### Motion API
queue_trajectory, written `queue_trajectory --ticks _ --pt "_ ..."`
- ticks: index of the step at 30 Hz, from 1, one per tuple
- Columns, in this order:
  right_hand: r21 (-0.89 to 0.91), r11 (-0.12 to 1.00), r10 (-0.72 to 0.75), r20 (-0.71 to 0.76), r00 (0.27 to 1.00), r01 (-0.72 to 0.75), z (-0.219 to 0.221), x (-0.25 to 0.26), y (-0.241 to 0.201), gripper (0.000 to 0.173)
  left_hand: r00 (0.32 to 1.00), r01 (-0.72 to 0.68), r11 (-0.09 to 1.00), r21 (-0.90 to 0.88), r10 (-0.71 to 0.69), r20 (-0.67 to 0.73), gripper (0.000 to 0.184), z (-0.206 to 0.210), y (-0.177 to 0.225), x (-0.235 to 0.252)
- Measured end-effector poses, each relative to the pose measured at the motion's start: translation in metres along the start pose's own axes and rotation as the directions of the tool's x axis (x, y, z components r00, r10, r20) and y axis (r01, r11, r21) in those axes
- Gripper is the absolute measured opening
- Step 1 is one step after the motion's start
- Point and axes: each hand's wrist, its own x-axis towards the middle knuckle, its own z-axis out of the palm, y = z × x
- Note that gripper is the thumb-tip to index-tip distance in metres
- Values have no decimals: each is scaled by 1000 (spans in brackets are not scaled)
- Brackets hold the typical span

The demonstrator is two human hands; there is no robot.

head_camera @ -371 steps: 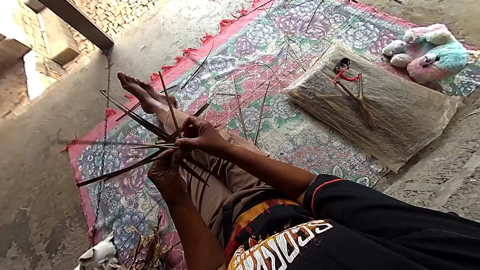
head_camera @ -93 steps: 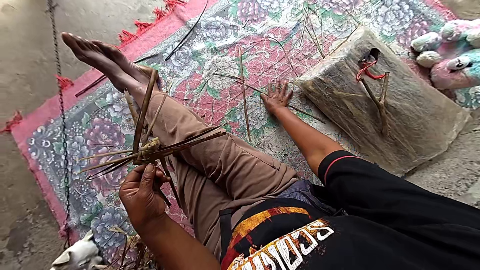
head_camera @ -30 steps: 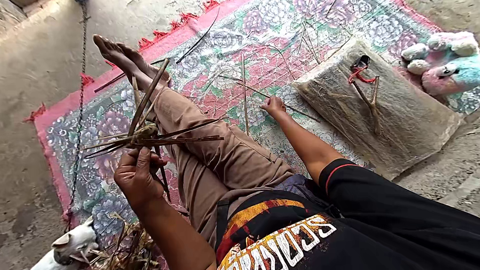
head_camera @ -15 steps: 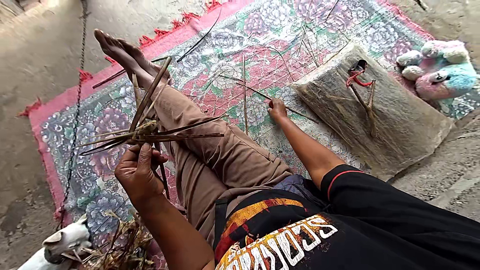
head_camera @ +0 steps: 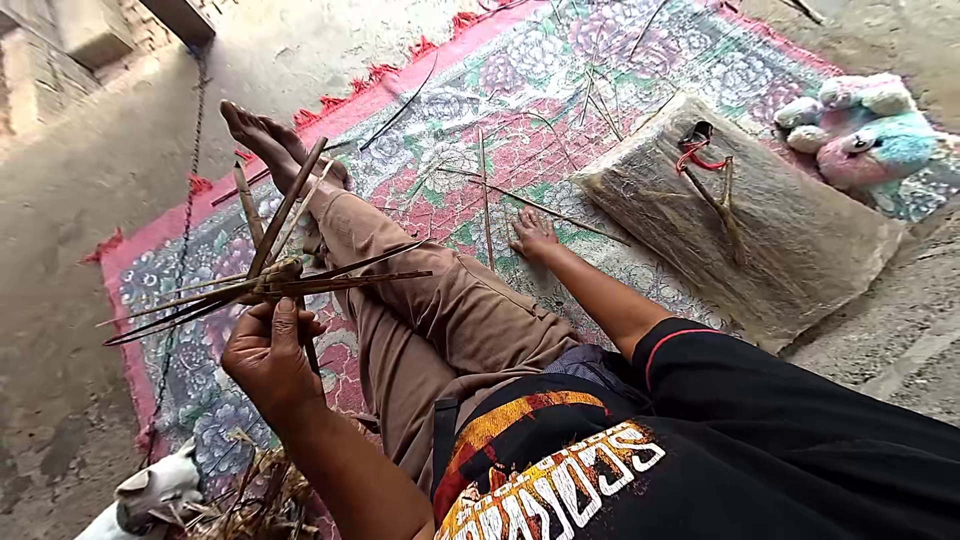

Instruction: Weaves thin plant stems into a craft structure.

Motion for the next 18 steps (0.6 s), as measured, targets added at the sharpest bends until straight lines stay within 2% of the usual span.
queue_trajectory --ticks 3,4,7,8,10,12,13,15,18 --pt "-23 999 34 225 974 -29 -42 -21 -19 53 1000 2 1000 12 -2 10 7 3 -4 0" --pt "16 1000 0 224 975 -4 -53 -25 -27 47 1000 2 1000 13 -2 15 7 7 -4 0" --pt "300 934 -189 -46 981 194 -82 -43 -68 33 999 15 999 41 -16 32 5 12 -9 0" --pt "390 870 -267 -143 953 302 -95 -58 -92 30 999 19 998 61 -21 36 4 11 -10 0" --pt "512 659 -452 -316 835 550 -113 -86 -145 26 999 12 996 90 -16 43 3 10 -12 2" --pt "546 446 -612 -392 687 709 -119 -111 -195 25 999 0 995 101 -6 52 4 12 -10 2" --pt "535 391 -672 -391 629 749 -116 -120 -218 25 998 -1 995 101 -5 57 4 13 -8 1" --pt "518 353 -762 -323 561 779 -106 -132 -251 28 997 9 996 88 -15 74 4 15 -2 -3" --pt "562 326 -769 -310 559 760 -90 -136 -273 25 995 12 1000 16 -14 98 6 16 5 -5"
